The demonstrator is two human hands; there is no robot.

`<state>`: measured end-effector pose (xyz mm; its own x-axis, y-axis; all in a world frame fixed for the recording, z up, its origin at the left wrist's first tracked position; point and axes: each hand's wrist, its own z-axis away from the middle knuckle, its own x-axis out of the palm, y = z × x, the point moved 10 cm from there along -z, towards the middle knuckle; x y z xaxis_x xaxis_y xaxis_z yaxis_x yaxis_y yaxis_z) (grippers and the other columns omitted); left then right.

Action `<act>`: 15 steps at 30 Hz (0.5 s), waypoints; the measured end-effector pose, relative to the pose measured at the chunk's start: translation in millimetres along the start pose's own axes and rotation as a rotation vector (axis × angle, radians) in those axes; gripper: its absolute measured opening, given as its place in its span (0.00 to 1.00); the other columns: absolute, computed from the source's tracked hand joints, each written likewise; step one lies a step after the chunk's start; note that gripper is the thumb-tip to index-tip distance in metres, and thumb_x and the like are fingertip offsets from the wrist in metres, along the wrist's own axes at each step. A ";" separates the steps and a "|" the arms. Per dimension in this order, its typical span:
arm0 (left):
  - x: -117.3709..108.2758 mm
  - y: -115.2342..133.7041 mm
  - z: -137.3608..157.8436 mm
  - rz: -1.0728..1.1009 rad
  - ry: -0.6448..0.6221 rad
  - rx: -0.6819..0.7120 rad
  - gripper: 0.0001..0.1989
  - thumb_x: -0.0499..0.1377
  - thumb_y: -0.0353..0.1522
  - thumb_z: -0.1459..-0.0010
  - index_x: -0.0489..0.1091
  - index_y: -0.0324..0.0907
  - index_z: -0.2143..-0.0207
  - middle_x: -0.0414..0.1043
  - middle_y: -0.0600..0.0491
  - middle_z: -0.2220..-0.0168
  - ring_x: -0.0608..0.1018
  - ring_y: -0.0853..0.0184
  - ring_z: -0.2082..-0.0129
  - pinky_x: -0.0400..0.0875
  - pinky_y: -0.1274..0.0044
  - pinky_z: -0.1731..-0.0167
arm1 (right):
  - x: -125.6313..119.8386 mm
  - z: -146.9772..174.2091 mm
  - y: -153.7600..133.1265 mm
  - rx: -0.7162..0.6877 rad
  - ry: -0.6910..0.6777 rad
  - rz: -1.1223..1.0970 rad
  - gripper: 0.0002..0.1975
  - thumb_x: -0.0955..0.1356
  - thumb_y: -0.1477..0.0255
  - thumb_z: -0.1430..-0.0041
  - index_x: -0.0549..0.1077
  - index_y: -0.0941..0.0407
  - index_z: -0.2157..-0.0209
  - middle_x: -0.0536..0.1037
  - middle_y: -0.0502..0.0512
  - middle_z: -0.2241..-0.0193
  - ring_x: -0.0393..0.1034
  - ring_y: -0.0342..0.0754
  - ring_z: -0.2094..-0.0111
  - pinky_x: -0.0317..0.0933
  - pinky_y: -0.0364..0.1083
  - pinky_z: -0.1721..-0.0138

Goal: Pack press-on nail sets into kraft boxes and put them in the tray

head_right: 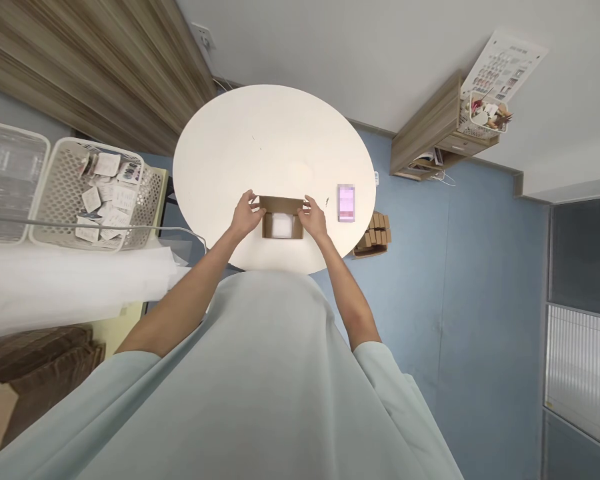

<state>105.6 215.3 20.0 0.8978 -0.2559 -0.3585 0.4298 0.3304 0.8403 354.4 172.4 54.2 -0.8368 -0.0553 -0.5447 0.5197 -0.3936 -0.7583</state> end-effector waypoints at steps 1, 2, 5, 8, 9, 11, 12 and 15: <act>0.4 -0.5 4.3 -0.013 0.001 0.006 0.45 0.64 0.27 0.37 0.53 0.38 0.21 0.59 0.32 0.24 0.76 0.47 0.32 0.73 0.56 0.33 | 1.1 5.6 -0.7 -0.021 -0.006 0.006 0.29 0.67 0.69 0.26 0.66 0.56 0.27 0.78 0.64 0.33 0.80 0.54 0.41 0.72 0.52 0.35; 0.9 -1.3 9.5 -0.030 0.005 0.011 0.44 0.63 0.26 0.38 0.54 0.38 0.21 0.59 0.33 0.24 0.76 0.47 0.32 0.73 0.56 0.32 | 2.7 11.9 -0.2 -0.039 -0.012 0.011 0.29 0.66 0.70 0.26 0.67 0.56 0.27 0.77 0.64 0.32 0.80 0.54 0.40 0.72 0.51 0.35; 4.4 -6.1 28.8 -0.094 0.020 0.033 0.44 0.63 0.25 0.39 0.56 0.37 0.22 0.60 0.33 0.24 0.74 0.48 0.30 0.70 0.58 0.30 | 9.9 33.3 8.6 -0.069 -0.030 0.035 0.30 0.65 0.74 0.29 0.68 0.58 0.28 0.75 0.65 0.31 0.78 0.54 0.39 0.72 0.51 0.36; 13.1 -14.9 50.8 -0.136 0.008 0.051 0.45 0.62 0.23 0.41 0.55 0.36 0.22 0.60 0.33 0.24 0.75 0.49 0.31 0.70 0.60 0.29 | 18.7 55.0 22.0 -0.090 -0.046 0.066 0.32 0.64 0.78 0.34 0.69 0.57 0.29 0.74 0.64 0.31 0.76 0.55 0.37 0.72 0.52 0.35; 16.7 -18.7 58.1 -0.148 -0.005 0.051 0.45 0.61 0.23 0.41 0.55 0.37 0.22 0.60 0.34 0.24 0.75 0.49 0.31 0.70 0.60 0.30 | 21.8 61.5 26.5 -0.095 -0.052 0.076 0.33 0.64 0.79 0.35 0.69 0.56 0.29 0.73 0.64 0.30 0.76 0.55 0.37 0.72 0.53 0.35; 23.0 -26.5 72.1 -0.185 -0.030 0.051 0.44 0.60 0.23 0.41 0.56 0.38 0.22 0.60 0.34 0.24 0.75 0.49 0.31 0.71 0.59 0.30 | 27.9 72.7 34.5 -0.099 -0.064 0.102 0.34 0.64 0.79 0.36 0.68 0.55 0.29 0.72 0.65 0.30 0.74 0.56 0.35 0.71 0.55 0.34; 25.1 -29.8 78.7 -0.209 -0.040 0.056 0.44 0.60 0.23 0.41 0.56 0.39 0.23 0.60 0.35 0.24 0.74 0.48 0.30 0.70 0.58 0.30 | 30.4 77.3 37.4 -0.101 -0.068 0.117 0.34 0.65 0.78 0.36 0.68 0.55 0.28 0.72 0.65 0.29 0.73 0.56 0.33 0.70 0.55 0.33; 24.1 -36.0 95.6 -0.275 -0.031 0.091 0.44 0.60 0.25 0.40 0.56 0.39 0.22 0.59 0.36 0.23 0.68 0.47 0.25 0.64 0.55 0.26 | 32.6 88.5 40.3 -0.121 -0.050 0.155 0.35 0.67 0.74 0.33 0.63 0.54 0.25 0.68 0.65 0.26 0.67 0.57 0.28 0.67 0.57 0.30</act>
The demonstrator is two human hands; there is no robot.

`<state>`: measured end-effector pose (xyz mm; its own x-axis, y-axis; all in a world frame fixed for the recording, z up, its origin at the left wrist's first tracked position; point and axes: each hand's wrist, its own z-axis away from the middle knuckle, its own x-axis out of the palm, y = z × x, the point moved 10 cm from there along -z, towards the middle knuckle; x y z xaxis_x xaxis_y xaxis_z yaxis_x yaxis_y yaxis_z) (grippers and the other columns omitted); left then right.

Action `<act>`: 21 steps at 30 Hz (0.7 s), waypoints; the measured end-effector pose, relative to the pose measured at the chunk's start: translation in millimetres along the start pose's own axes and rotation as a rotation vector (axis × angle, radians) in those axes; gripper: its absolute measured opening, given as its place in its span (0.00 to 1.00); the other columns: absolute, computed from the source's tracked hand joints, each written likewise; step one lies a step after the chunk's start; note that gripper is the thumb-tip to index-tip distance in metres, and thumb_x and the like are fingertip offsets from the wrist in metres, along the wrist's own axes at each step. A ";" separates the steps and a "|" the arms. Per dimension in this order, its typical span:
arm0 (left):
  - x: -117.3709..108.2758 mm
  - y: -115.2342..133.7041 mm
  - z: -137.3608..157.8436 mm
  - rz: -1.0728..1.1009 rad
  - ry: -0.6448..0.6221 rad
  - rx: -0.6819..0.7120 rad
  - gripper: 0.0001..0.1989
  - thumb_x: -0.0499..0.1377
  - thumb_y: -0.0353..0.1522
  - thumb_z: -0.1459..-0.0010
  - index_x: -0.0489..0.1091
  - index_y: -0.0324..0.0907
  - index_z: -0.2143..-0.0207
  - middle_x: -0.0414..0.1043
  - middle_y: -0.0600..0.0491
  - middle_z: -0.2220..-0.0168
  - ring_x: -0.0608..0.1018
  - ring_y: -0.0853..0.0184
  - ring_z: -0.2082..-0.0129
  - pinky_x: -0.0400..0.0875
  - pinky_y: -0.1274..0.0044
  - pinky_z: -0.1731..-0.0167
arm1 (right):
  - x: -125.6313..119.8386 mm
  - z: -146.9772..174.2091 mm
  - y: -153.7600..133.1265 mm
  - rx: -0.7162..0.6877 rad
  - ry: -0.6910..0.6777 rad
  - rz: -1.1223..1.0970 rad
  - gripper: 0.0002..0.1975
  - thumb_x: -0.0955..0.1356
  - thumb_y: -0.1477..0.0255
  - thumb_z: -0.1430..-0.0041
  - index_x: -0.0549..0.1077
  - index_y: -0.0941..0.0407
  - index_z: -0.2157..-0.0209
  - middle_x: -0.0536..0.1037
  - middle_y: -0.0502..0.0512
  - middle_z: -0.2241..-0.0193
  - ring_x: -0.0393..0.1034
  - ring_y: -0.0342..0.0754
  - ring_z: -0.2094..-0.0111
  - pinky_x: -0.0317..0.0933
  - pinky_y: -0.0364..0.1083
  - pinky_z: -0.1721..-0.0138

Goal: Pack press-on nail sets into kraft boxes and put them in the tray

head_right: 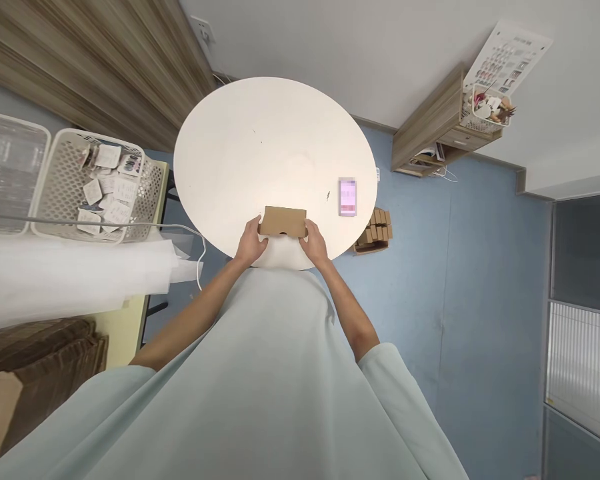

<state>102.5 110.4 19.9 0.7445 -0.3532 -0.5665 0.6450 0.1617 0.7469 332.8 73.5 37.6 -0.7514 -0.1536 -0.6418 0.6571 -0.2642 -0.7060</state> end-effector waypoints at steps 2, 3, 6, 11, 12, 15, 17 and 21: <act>-4.3 -1.6 8.8 -0.035 0.029 0.027 0.44 0.60 0.27 0.39 0.55 0.40 0.21 0.59 0.38 0.22 0.63 0.48 0.22 0.60 0.53 0.24 | -2.0 5.9 -0.3 0.004 0.023 0.020 0.35 0.67 0.71 0.30 0.61 0.54 0.24 0.66 0.65 0.25 0.63 0.58 0.25 0.64 0.58 0.27; -6.5 -1.9 12.2 -0.050 0.041 0.040 0.44 0.60 0.27 0.39 0.55 0.41 0.21 0.59 0.39 0.22 0.62 0.49 0.21 0.58 0.53 0.23 | -3.1 8.6 -0.3 0.011 0.030 0.030 0.36 0.67 0.70 0.29 0.60 0.54 0.23 0.65 0.65 0.24 0.62 0.57 0.24 0.62 0.58 0.26; -10.3 0.2 18.6 -0.079 0.047 0.073 0.40 0.59 0.29 0.35 0.57 0.43 0.21 0.60 0.42 0.22 0.62 0.52 0.21 0.57 0.56 0.22 | -5.2 15.8 -0.6 0.038 0.024 0.061 0.35 0.67 0.70 0.28 0.59 0.54 0.23 0.66 0.63 0.24 0.62 0.57 0.24 0.60 0.59 0.24; -7.6 4.4 22.5 -0.108 0.004 0.054 0.32 0.55 0.31 0.30 0.64 0.44 0.25 0.67 0.44 0.25 0.68 0.53 0.25 0.61 0.60 0.25 | -1.4 23.4 0.0 0.057 -0.017 0.106 0.29 0.64 0.71 0.25 0.66 0.53 0.26 0.76 0.62 0.31 0.75 0.58 0.34 0.69 0.57 0.32; -6.1 4.3 23.4 -0.116 -0.011 0.039 0.31 0.55 0.31 0.29 0.66 0.44 0.26 0.70 0.44 0.27 0.71 0.52 0.27 0.64 0.60 0.27 | 0.8 24.3 2.0 0.069 -0.030 0.114 0.28 0.64 0.71 0.25 0.67 0.53 0.27 0.78 0.61 0.33 0.78 0.59 0.37 0.71 0.57 0.34; 0.7 0.4 27.3 -0.166 -0.073 -0.025 0.27 0.53 0.32 0.28 0.71 0.45 0.29 0.80 0.43 0.38 0.81 0.48 0.39 0.73 0.61 0.37 | 9.0 27.0 10.2 0.114 -0.077 0.111 0.26 0.64 0.72 0.25 0.70 0.52 0.29 0.82 0.60 0.38 0.81 0.58 0.41 0.73 0.56 0.37; 7.1 -4.9 30.3 -0.216 -0.123 -0.075 0.25 0.53 0.32 0.28 0.74 0.46 0.32 0.85 0.44 0.48 0.84 0.47 0.46 0.75 0.62 0.43 | 14.6 28.7 14.8 0.132 -0.102 0.077 0.24 0.63 0.73 0.25 0.71 0.52 0.31 0.84 0.58 0.39 0.81 0.56 0.41 0.73 0.54 0.37; 18.3 -15.9 32.9 -0.256 -0.169 -0.140 0.21 0.54 0.33 0.29 0.78 0.48 0.39 0.85 0.46 0.57 0.84 0.48 0.51 0.75 0.66 0.49 | 23.1 32.6 24.3 0.181 -0.127 0.043 0.23 0.64 0.76 0.26 0.74 0.52 0.34 0.85 0.57 0.42 0.82 0.54 0.41 0.74 0.52 0.39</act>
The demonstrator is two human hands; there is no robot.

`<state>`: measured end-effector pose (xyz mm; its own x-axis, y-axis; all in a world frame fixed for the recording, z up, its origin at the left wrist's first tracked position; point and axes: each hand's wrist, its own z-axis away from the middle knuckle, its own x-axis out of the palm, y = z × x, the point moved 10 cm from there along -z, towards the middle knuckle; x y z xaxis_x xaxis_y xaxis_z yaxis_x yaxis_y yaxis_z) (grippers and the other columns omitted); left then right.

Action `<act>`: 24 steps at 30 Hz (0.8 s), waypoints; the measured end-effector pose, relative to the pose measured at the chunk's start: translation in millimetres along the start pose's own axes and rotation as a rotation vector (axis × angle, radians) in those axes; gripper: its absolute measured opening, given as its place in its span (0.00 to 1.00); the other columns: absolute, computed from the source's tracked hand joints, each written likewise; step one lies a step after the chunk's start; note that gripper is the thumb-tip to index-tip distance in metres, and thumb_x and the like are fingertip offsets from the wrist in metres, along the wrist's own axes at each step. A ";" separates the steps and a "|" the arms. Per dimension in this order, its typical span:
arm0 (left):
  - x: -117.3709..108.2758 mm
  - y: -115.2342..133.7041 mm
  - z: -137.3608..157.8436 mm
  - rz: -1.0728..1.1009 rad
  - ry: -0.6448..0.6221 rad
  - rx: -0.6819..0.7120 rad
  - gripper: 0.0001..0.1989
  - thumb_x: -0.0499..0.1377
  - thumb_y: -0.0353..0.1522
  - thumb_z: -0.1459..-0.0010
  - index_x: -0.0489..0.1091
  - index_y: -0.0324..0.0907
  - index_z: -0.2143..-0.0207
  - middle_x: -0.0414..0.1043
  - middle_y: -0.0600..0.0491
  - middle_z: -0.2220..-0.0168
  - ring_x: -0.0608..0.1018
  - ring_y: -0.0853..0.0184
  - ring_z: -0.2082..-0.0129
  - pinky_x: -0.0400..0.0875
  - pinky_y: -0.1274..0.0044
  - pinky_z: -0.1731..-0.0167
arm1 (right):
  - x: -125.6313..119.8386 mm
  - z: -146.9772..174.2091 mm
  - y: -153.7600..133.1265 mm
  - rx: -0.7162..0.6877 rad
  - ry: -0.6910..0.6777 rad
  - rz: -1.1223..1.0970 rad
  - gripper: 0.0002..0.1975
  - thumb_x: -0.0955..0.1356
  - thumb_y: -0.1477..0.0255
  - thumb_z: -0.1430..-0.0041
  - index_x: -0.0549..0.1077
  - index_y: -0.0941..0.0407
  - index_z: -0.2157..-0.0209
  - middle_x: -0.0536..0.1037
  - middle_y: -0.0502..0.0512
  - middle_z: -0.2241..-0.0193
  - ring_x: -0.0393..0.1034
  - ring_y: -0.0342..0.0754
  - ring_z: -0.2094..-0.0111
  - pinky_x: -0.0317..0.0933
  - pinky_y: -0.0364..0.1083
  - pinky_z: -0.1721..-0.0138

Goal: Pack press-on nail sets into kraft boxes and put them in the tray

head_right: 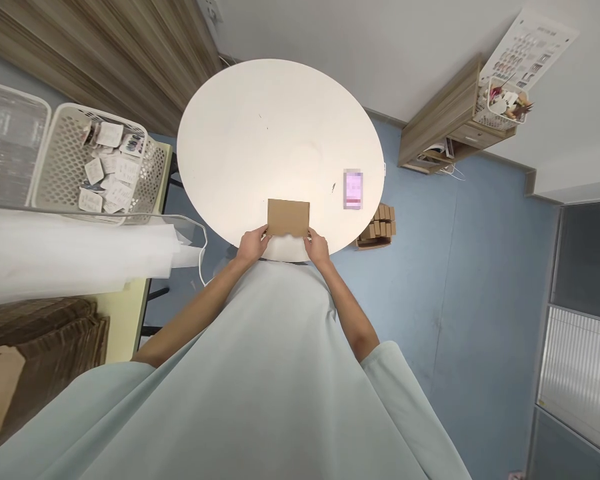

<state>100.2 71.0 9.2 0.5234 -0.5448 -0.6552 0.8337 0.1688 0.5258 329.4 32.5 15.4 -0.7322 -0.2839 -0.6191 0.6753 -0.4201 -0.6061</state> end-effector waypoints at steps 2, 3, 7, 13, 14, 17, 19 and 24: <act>4.6 -3.7 -2.4 0.016 0.006 -0.015 0.21 0.54 0.32 0.31 0.79 0.48 0.41 0.85 0.46 0.55 0.84 0.48 0.50 0.75 0.66 0.49 | 4.2 0.5 3.2 0.011 -0.006 -0.002 0.23 0.64 0.76 0.26 0.74 0.52 0.34 0.86 0.57 0.43 0.82 0.55 0.41 0.74 0.52 0.39; 6.8 -5.7 -3.7 0.026 0.009 -0.021 0.21 0.55 0.31 0.32 0.79 0.47 0.41 0.85 0.45 0.53 0.84 0.48 0.49 0.75 0.66 0.48 | 6.1 0.7 4.4 0.010 -0.006 -0.011 0.23 0.65 0.76 0.27 0.74 0.53 0.35 0.86 0.57 0.43 0.82 0.54 0.41 0.74 0.52 0.39; 15.3 -13.8 -8.0 0.098 0.022 -0.045 0.24 0.57 0.28 0.37 0.78 0.45 0.39 0.85 0.45 0.47 0.84 0.50 0.45 0.75 0.66 0.44 | 13.2 0.7 12.0 0.019 0.012 -0.080 0.22 0.64 0.77 0.26 0.75 0.55 0.35 0.85 0.59 0.41 0.81 0.52 0.39 0.74 0.49 0.38; 26.0 -20.8 -10.8 0.270 0.017 -0.074 0.27 0.55 0.25 0.36 0.72 0.44 0.36 0.80 0.46 0.36 0.81 0.58 0.36 0.73 0.71 0.38 | 16.2 -0.4 29.1 0.096 0.099 -0.117 0.17 0.65 0.77 0.26 0.75 0.54 0.40 0.84 0.61 0.40 0.82 0.51 0.39 0.73 0.49 0.39; 27.3 -21.6 -11.5 0.268 0.011 -0.082 0.27 0.55 0.25 0.36 0.72 0.45 0.36 0.80 0.46 0.36 0.80 0.58 0.35 0.73 0.71 0.37 | 16.4 -0.9 30.6 0.102 0.108 -0.114 0.17 0.65 0.77 0.26 0.74 0.54 0.40 0.84 0.61 0.40 0.82 0.50 0.40 0.74 0.49 0.40; 28.8 -23.3 -14.5 0.247 0.006 -0.100 0.26 0.55 0.25 0.37 0.73 0.43 0.38 0.80 0.44 0.36 0.79 0.58 0.33 0.72 0.70 0.36 | 17.9 -4.1 33.2 0.106 0.117 -0.087 0.17 0.65 0.78 0.26 0.73 0.54 0.41 0.84 0.61 0.39 0.83 0.50 0.43 0.73 0.48 0.41; 29.1 -24.4 -16.6 0.236 0.009 -0.108 0.25 0.56 0.24 0.37 0.73 0.42 0.38 0.80 0.43 0.35 0.79 0.57 0.33 0.72 0.70 0.36 | 18.7 -7.4 34.2 0.104 0.120 -0.063 0.16 0.65 0.78 0.26 0.73 0.54 0.41 0.84 0.60 0.40 0.84 0.51 0.45 0.73 0.49 0.42; 29.9 -27.2 -18.7 0.255 0.007 -0.113 0.27 0.56 0.23 0.36 0.73 0.42 0.36 0.79 0.43 0.35 0.79 0.57 0.33 0.71 0.69 0.35 | 21.8 -14.4 39.0 0.106 0.124 -0.062 0.17 0.67 0.76 0.26 0.73 0.54 0.39 0.85 0.62 0.42 0.84 0.54 0.47 0.74 0.52 0.42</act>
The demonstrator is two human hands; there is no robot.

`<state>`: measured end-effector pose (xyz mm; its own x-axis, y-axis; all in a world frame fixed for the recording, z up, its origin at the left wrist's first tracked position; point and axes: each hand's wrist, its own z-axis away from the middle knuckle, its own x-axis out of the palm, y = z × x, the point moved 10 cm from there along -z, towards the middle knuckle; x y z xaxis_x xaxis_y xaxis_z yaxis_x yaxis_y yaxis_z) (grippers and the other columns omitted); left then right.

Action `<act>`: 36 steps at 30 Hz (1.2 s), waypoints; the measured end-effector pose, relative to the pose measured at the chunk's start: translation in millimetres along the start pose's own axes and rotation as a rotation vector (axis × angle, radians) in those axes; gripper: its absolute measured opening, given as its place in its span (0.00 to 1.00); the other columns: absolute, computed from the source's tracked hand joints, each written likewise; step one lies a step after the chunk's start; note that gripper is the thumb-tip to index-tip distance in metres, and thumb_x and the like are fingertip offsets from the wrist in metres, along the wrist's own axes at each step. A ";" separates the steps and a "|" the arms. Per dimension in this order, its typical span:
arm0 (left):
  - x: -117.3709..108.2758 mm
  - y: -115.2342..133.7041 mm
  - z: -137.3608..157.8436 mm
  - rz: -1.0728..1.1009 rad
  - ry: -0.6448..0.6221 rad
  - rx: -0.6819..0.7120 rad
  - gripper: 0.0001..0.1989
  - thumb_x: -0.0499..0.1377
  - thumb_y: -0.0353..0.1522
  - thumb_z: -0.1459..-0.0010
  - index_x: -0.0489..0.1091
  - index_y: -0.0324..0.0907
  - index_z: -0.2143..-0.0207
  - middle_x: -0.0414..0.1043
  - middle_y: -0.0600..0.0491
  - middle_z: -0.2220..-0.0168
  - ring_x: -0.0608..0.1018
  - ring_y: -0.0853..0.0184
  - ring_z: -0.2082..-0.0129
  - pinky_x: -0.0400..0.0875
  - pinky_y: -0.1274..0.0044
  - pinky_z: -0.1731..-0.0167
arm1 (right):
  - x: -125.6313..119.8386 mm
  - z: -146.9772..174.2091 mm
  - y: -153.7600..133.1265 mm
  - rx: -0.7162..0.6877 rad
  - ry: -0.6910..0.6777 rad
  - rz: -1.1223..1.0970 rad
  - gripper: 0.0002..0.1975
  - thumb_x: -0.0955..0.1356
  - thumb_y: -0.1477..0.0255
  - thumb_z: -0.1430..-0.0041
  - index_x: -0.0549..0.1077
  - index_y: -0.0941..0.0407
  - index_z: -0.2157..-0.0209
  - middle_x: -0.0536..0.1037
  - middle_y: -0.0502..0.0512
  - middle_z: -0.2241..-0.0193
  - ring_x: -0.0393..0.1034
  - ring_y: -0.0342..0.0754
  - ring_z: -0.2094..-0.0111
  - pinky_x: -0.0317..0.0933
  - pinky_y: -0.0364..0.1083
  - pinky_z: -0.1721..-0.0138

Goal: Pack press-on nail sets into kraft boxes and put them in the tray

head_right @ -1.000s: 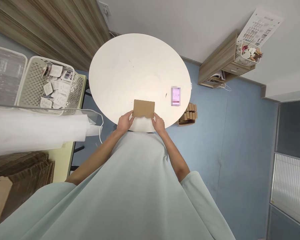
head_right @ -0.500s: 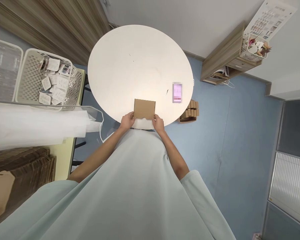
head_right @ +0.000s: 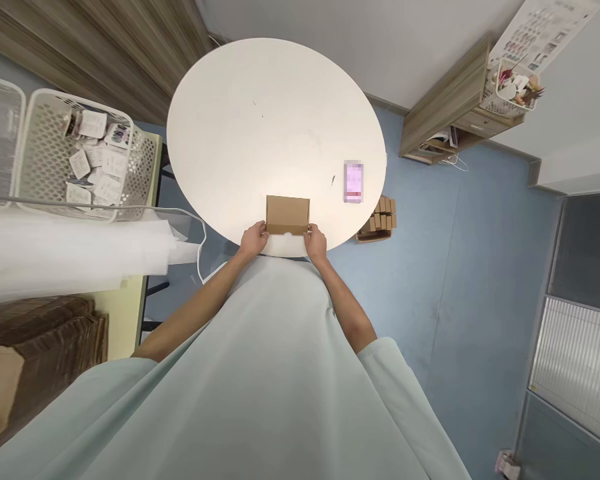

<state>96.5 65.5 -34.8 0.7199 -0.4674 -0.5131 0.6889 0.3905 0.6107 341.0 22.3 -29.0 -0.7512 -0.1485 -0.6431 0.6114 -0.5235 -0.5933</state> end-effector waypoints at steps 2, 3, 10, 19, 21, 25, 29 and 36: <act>-1.0 -1.6 0.0 0.016 0.001 -0.004 0.28 0.56 0.23 0.36 0.72 0.41 0.34 0.79 0.44 0.35 0.79 0.57 0.33 0.71 0.68 0.34 | 1.5 -1.5 2.7 -0.001 -0.002 -0.021 0.18 0.67 0.76 0.26 0.72 0.55 0.38 0.84 0.63 0.42 0.84 0.55 0.48 0.74 0.53 0.43; -1.6 -2.2 -0.1 0.024 0.003 -0.005 0.29 0.56 0.23 0.36 0.72 0.40 0.34 0.79 0.43 0.35 0.79 0.56 0.32 0.70 0.68 0.34 | 1.9 -2.2 3.9 -0.006 0.000 -0.029 0.19 0.66 0.75 0.26 0.72 0.56 0.37 0.84 0.64 0.42 0.84 0.55 0.48 0.74 0.54 0.43; -1.6 -4.5 -7.1 0.059 0.014 -0.012 0.28 0.57 0.24 0.36 0.72 0.40 0.34 0.80 0.43 0.36 0.81 0.53 0.36 0.72 0.65 0.34 | 1.6 -16.4 10.8 -0.029 0.035 -0.054 0.20 0.66 0.75 0.28 0.75 0.55 0.38 0.84 0.62 0.44 0.83 0.54 0.53 0.74 0.54 0.42; -6.3 -1.7 -9.2 0.102 0.033 0.049 0.31 0.59 0.25 0.37 0.70 0.39 0.31 0.79 0.42 0.34 0.82 0.53 0.37 0.74 0.64 0.36 | 0.6 -25.0 9.9 -0.047 0.032 -0.180 0.22 0.68 0.72 0.33 0.79 0.55 0.39 0.83 0.63 0.41 0.81 0.54 0.49 0.75 0.55 0.40; -10.3 -0.7 -8.9 0.081 0.037 0.054 0.31 0.59 0.27 0.36 0.70 0.39 0.31 0.80 0.42 0.36 0.83 0.52 0.39 0.75 0.63 0.37 | -0.4 -23.2 8.0 -0.037 0.023 -0.216 0.21 0.69 0.72 0.33 0.79 0.55 0.40 0.83 0.62 0.41 0.81 0.55 0.46 0.76 0.54 0.40; -25.4 12.2 -6.0 0.028 0.078 0.112 0.28 0.60 0.32 0.33 0.72 0.39 0.32 0.84 0.42 0.41 0.85 0.51 0.43 0.76 0.62 0.38 | -11.1 -17.6 -5.9 -0.073 0.025 -0.287 0.18 0.69 0.69 0.31 0.82 0.56 0.44 0.84 0.61 0.41 0.80 0.54 0.41 0.74 0.52 0.36; -45.4 33.9 2.7 0.028 0.141 0.182 0.24 0.60 0.40 0.30 0.78 0.40 0.37 0.86 0.44 0.46 0.86 0.52 0.46 0.75 0.63 0.38 | -37.7 -10.9 -18.0 -0.063 0.071 -0.271 0.15 0.69 0.66 0.29 0.85 0.54 0.49 0.87 0.59 0.45 0.82 0.56 0.42 0.73 0.53 0.36; -55.4 47.5 7.3 0.101 0.134 0.161 0.19 0.60 0.46 0.29 0.86 0.44 0.51 0.88 0.47 0.51 0.86 0.52 0.47 0.78 0.64 0.43 | -74.8 -6.2 -21.2 -0.009 0.040 -0.191 0.21 0.69 0.53 0.28 0.88 0.55 0.56 0.89 0.60 0.52 0.84 0.60 0.47 0.74 0.54 0.41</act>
<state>88.7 104.2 26.9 0.7968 -0.3187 -0.5133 0.5979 0.2931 0.7461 385.9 49.8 28.7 -0.8436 -0.0140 -0.5368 0.4611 -0.5313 -0.7107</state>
